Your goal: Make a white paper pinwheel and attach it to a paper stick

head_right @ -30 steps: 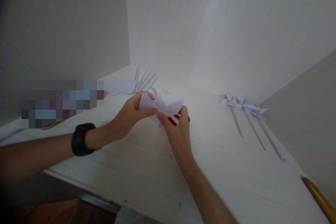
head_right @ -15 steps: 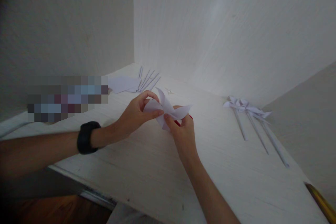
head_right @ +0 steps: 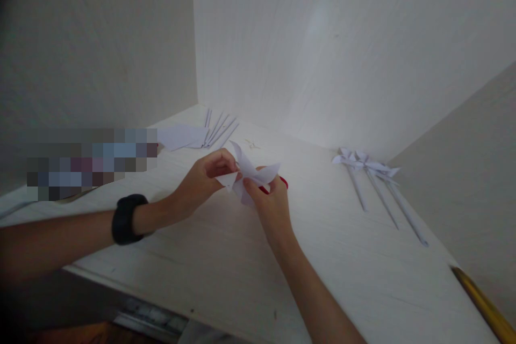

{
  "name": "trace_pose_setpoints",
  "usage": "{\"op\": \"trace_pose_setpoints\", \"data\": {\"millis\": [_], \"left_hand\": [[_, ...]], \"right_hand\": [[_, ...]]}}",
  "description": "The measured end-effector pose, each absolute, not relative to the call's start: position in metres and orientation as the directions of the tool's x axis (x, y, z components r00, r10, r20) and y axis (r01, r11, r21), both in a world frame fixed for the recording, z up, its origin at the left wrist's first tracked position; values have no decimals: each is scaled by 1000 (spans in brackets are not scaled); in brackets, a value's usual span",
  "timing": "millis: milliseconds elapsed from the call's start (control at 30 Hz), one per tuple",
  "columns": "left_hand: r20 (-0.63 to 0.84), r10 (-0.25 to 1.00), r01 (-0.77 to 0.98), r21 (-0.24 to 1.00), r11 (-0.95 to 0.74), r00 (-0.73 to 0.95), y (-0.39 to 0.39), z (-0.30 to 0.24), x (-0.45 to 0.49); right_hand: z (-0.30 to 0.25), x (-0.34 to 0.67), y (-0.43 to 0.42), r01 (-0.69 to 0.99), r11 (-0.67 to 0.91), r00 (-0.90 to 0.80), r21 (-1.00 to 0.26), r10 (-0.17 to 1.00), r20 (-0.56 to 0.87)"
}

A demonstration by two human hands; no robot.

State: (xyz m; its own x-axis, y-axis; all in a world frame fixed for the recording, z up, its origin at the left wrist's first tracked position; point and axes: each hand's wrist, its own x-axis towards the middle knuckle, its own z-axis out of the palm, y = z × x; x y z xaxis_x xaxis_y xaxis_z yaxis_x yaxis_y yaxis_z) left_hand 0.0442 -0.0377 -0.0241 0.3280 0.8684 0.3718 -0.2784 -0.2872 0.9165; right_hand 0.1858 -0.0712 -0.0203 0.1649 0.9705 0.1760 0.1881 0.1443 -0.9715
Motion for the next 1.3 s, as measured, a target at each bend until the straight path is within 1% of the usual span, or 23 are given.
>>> {"op": "trace_pose_setpoints", "data": {"millis": [200,300,400,467,633,833,1033,1167,1300], "left_hand": [[405,825,-268,909,-319,394,-38,-25,45],[418,806,-213,908,-360,419,-41,-23,44],[390,814,-128,919,-372,430,-44,-20,43],[371,822,-106,926,-362,432,-46,-17,42],[388,828,-92,918,-385,405,-48,-14,40],[411,832,-115,910,-398,372,-45,-18,41],[401,818,-65,909,-412,413,-46,-18,41],[426,807,-19,888,-459,409,-47,-18,41],[453,784,-10,868,-496,425,-48,-18,40]], "right_hand": [[-16,184,-74,118,122,159,-985,977,140],[-17,185,-72,105,136,152,-985,977,151],[-19,187,-71,117,146,159,-982,974,164],[-20,188,-70,132,147,170,-980,971,168],[-20,187,-70,99,129,190,-987,971,146],[-19,186,-71,117,121,211,-986,967,144],[-19,187,-70,141,161,184,-977,965,185],[-19,187,-68,150,166,182,-975,964,192],[-18,187,-69,144,171,188,-975,962,197]]}}
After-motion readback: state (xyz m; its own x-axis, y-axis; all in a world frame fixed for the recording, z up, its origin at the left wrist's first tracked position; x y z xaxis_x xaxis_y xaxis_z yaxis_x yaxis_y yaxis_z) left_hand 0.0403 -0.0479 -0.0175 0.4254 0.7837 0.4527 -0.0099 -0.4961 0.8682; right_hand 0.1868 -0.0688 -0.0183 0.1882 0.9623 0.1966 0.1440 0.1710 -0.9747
